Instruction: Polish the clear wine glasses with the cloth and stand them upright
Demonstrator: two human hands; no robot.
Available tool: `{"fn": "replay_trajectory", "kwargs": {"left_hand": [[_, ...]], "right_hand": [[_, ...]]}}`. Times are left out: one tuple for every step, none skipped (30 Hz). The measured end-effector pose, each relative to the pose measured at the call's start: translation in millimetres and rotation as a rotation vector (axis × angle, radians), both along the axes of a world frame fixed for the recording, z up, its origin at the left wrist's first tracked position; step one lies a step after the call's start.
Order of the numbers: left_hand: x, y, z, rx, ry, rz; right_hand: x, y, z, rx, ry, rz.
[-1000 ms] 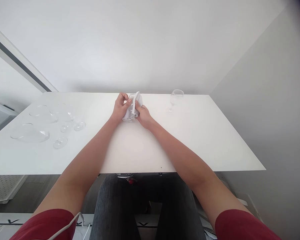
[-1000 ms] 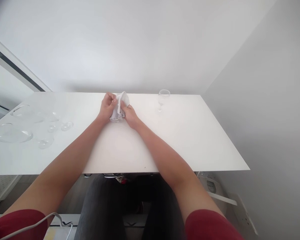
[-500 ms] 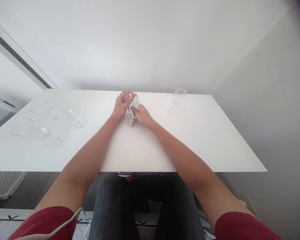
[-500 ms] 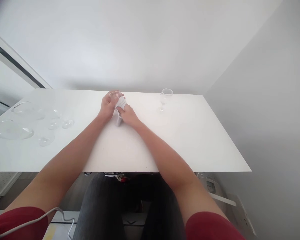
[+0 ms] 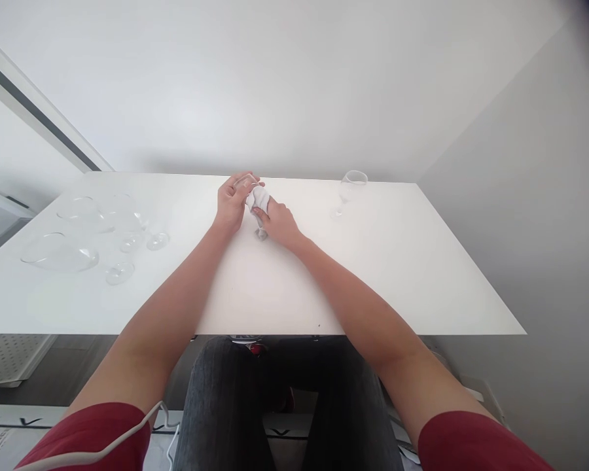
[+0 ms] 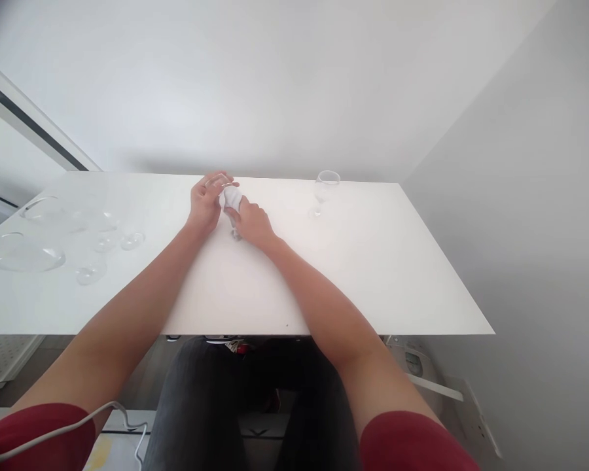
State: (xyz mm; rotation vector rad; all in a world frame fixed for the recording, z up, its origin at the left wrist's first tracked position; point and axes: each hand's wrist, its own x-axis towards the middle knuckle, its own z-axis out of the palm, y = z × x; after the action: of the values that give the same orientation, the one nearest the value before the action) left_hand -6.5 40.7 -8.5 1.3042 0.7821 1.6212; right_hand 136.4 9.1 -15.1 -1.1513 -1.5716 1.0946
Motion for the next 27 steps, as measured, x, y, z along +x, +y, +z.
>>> {"fn": "replay_trajectory", "kwargs": {"left_hand": [[0,1,-0.9,-0.002,-0.003,-0.003],[-1,2,-1.7,0.001,-0.01,-0.008],[-2,3,-2.6,0.009,-0.022,-0.013],[-4,4,-3.5,0.019,-0.04,-0.014],[-6,6,-4.3,0.029,-0.066,-0.005],[-9,8,-5.2,0.036,-0.103,0.013],[-12,10,-6.0,0.041,-0.15,0.04],[-15,11,-6.8,0.045,-0.199,0.072],[-18,13,-7.4,0.05,-0.239,0.104],[-20,14,-7.9,0.055,-0.262,0.129],[-22,15,-8.1,0.062,-0.268,0.142],[-23,15,-8.2,0.069,-0.261,0.141],[-23,15,-8.0,0.077,-0.247,0.125],[-23,14,-7.7,0.087,-0.234,0.095],[-22,14,-7.2,0.097,-0.227,0.06],[-22,13,-6.5,0.107,-0.219,0.022],[-21,12,-5.8,0.116,-0.209,-0.012],[-21,12,-5.0,0.123,-0.2,-0.037],[-22,11,-4.3,0.128,-0.196,-0.053],[-22,11,-3.5,0.132,-0.198,-0.054],[-24,11,-2.9,0.137,-0.208,-0.038],[-25,12,-2.4,0.144,-0.222,-0.006],[-26,12,-1.9,0.149,-0.233,0.037],[-27,12,-1.6,0.151,-0.237,0.082],[-27,12,-1.4,0.149,-0.231,0.12],[-27,12,-1.3,0.144,-0.22,0.142],[-25,12,-1.4,0.139,-0.207,0.143]], "right_hand": [[0,1,-0.9,-0.028,0.025,0.059],[0,1,-1.4,-0.046,0.061,0.093],[2,1,-1.5,-0.043,0.099,0.085],[3,0,-1.5,-0.018,0.13,0.031],[5,-1,-1.5,0.026,0.15,-0.06],[7,-1,-1.7,0.073,0.162,-0.162],[8,-2,-2.1,0.105,0.177,-0.246],[9,-2,-2.7,0.112,0.203,-0.294],[9,-2,-3.5,0.09,0.242,-0.306],[8,-1,-4.3,0.043,0.295,-0.288],[7,0,-4.9,-0.021,0.36,-0.245],[5,1,-5.2,-0.088,0.432,-0.189],[3,3,-5.1,-0.15,0.501,-0.127],[2,4,-4.5,-0.2,0.561,-0.066],[1,5,-3.4,-0.237,0.603,-0.007],[1,5,-2.2,-0.262,0.628,0.046],[2,6,-1.0,-0.279,0.642,0.086],[3,6,-0.1,-0.29,0.649,0.105],[5,6,0.3,-0.292,0.65,0.095],[7,7,0.0,-0.282,0.648,0.053],[8,7,-0.8,-0.259,0.641,-0.022],[10,8,-2.1,-0.227,0.627,-0.118],[10,10,-3.4,-0.192,0.61,-0.219],[11,11,-4.5,-0.162,0.599,-0.305],[11,12,-5.1,-0.146,0.602,-0.353],[10,12,-4.9,-0.147,0.621,-0.354],[9,12,-3.8,-0.166,0.651,-0.306]]}}
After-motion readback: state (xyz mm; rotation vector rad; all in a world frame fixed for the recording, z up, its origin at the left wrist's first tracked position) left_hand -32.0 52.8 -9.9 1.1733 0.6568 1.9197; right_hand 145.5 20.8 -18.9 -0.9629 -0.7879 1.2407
